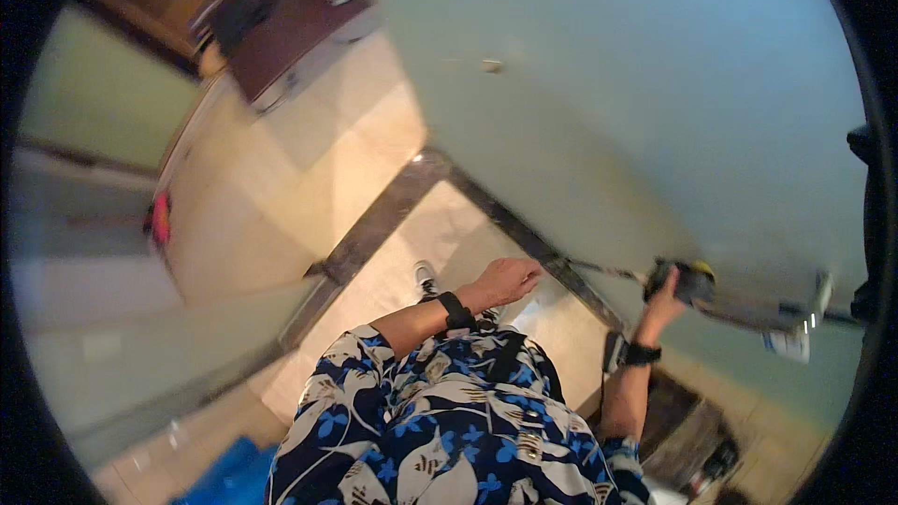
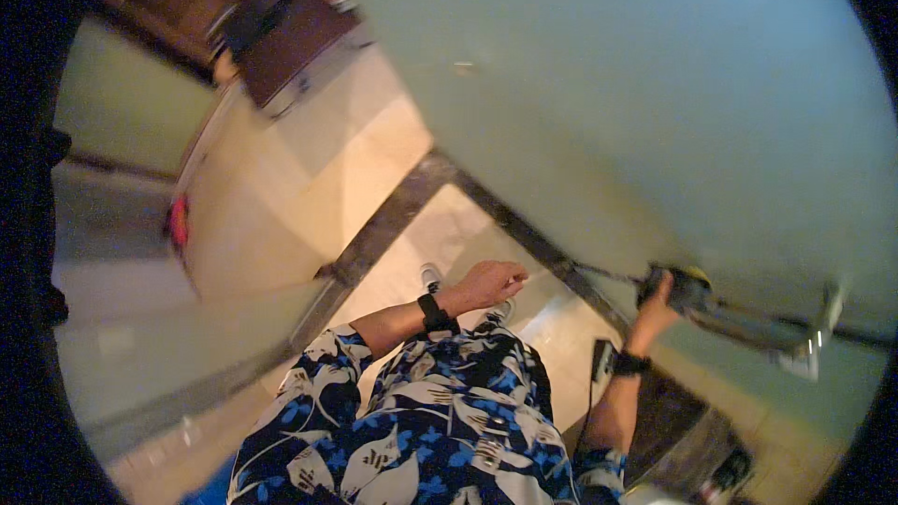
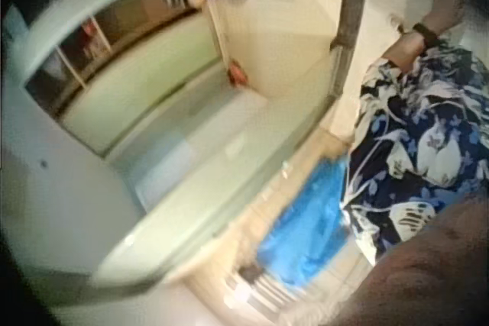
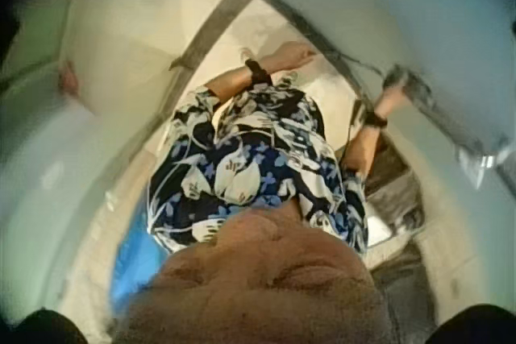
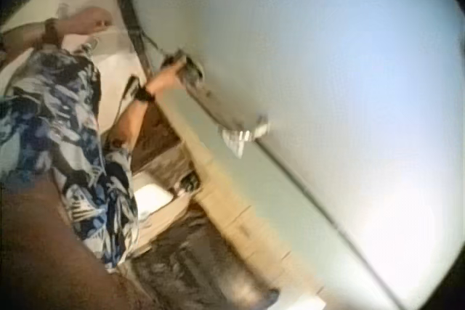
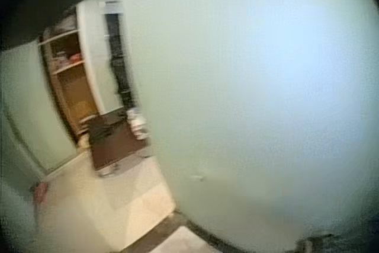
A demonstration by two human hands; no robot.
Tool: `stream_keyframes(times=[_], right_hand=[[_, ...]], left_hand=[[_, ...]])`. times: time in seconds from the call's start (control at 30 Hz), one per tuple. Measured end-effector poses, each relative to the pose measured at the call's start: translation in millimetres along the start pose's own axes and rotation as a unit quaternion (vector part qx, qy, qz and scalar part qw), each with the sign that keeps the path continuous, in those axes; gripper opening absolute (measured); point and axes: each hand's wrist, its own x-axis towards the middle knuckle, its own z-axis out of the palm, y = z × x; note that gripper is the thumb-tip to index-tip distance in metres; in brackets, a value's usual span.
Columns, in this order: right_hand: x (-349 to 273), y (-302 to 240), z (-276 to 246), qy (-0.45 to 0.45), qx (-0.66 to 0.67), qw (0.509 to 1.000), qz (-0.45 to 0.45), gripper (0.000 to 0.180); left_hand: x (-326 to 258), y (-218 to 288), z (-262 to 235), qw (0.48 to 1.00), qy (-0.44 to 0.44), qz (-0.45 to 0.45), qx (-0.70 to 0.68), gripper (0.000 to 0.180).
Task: The person removes a blue raincoat from a hanger in the bathroom and places it on the toilet tank. Then, in the adjacent room, the person folds a black sleeveless top and a beige t-shirt on a table and places them into a wooden drawer.
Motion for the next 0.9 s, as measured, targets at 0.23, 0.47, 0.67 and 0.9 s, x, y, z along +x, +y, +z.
stream_keyframes(times=[0.23,0.47,0.67,0.9], right_hand=[[39,51,-5,-0.005,-0.022,0.993,-0.116,0.022],[39,47,-2,0.019,-0.121,0.989,0.085,0.047],[-21,92,34,-0.313,-0.229,0.908,0.156,0.03],[-69,142,188,-0.62,-0.398,0.675,0.036,0.027]], left_hand=[[-161,-160,-7,0.948,0.12,-0.293,-0.02,0.027],[-294,-214,9,0.815,0.195,-0.517,-0.174,0.028],[-300,-245,27,0.746,0.308,-0.526,-0.267,0.032],[-309,-230,66,0.612,0.559,-0.292,-0.477,0.024]])
